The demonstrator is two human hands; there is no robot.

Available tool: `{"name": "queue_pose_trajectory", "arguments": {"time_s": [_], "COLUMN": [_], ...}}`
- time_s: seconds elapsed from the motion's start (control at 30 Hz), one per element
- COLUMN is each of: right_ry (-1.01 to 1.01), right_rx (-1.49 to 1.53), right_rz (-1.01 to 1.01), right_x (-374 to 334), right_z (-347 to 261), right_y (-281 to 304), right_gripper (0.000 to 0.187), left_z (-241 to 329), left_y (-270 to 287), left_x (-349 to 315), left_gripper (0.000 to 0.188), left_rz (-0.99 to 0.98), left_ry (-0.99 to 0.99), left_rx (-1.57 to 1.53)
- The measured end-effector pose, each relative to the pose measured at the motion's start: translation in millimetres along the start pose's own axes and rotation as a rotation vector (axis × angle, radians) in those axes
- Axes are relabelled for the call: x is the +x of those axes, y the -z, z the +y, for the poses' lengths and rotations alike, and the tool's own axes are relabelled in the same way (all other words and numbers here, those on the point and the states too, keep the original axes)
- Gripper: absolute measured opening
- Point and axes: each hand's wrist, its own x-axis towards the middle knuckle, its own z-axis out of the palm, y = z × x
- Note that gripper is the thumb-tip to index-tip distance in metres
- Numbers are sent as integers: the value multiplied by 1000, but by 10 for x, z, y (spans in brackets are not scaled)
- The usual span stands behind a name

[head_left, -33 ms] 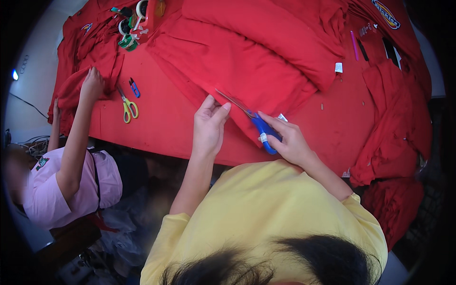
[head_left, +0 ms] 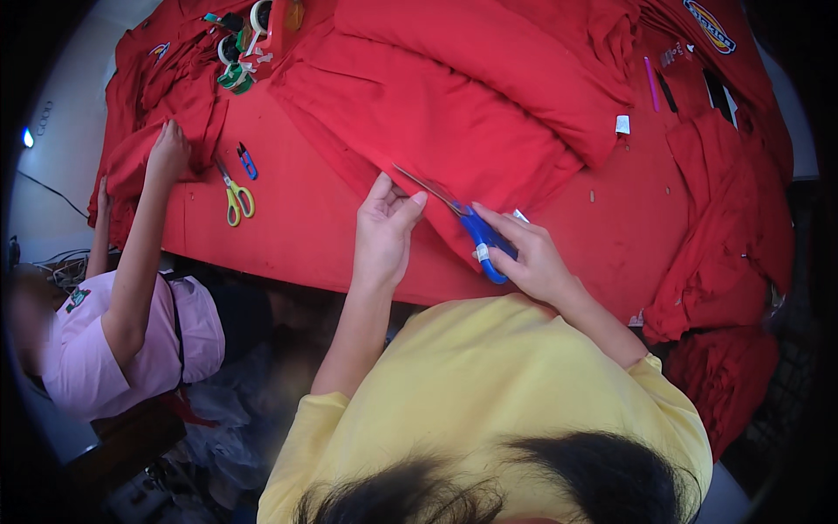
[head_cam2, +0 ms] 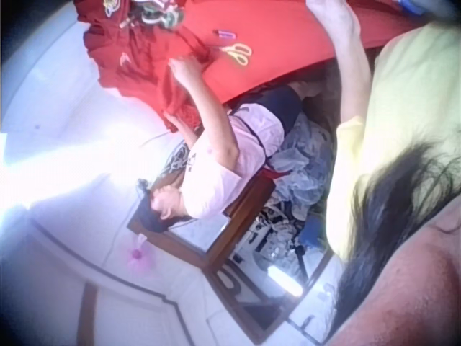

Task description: The person trims white identification tags from red garments using scissors and removes the cut pieces by hand.

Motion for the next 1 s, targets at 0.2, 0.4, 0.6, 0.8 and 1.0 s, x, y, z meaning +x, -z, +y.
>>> {"name": "queue_pose_trajectory", "arguments": {"time_s": [0.2,0.4,0.6,0.8,1.0], "right_ry": [56,54,134,-52,101], "right_rx": [69,35,61,182,-31], "right_rz": [43,-1,17,-46,0], "right_x": [125,175,380,391,507], "right_z": [102,50,103,101,-30], "right_y": [-62,-68,-121,-129,-102], "right_gripper": [52,49,51,51,55], "left_z": [53,92,123,169,172], "left_y": [-20,121,165,165,269], "left_x": [-17,139,167,314,348], "left_gripper": [48,49,48,43,44], "left_rz": [9,22,-18,60,29], "left_ry": [-22,14,45,14,32], "left_rx": [24,-75,83,-87,78]}}
